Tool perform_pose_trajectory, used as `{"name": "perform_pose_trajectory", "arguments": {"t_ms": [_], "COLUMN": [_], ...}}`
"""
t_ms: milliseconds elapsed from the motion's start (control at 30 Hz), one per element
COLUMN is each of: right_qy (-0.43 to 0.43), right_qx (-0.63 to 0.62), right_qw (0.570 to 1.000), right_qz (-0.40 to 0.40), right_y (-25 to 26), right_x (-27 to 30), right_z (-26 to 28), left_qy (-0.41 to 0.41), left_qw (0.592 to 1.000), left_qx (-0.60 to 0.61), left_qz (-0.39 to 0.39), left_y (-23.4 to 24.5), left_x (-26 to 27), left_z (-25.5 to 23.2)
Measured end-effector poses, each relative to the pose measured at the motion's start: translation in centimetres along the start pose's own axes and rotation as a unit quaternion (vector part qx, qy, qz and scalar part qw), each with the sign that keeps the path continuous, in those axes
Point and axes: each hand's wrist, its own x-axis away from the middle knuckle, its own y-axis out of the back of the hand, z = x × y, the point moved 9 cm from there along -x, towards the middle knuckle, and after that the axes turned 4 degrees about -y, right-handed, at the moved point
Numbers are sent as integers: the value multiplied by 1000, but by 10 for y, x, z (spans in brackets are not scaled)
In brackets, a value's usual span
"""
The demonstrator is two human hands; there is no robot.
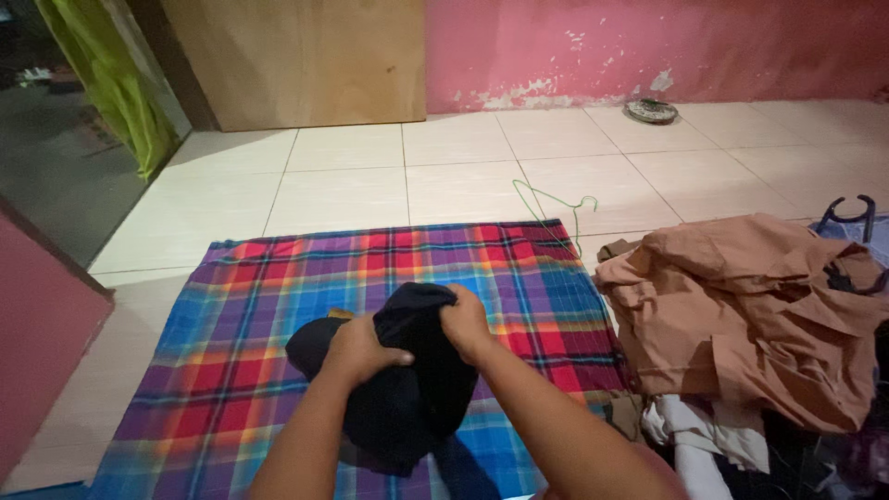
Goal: The person removes a black t-shirt from a hanger, lays it flat on a plaid mat, and irons the front surface with a handheld iron. The person smooths the fabric with their hands before and during ironing, then sets the iron aside.
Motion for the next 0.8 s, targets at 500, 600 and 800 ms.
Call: {"name": "perform_pose_trajectory", "arguments": {"t_ms": [500,600,800], "right_qy": [120,108,-24], "right_qx": [202,-22,-89], "right_qw": [970,988,993], "right_qz": [-56,-111,-69], "right_y": [28,47,43], "right_x": [-11,-21,-28], "right_z": [79,82,56], "left_qy": [-73,-117,-65], "left_qw": [941,945,985], "left_qx": [165,147,55], "left_qz": [-285,-266,-150], "left_y": [87,108,91], "left_x": [-20,-11,-6], "left_z": [-39,-77,-92]}}
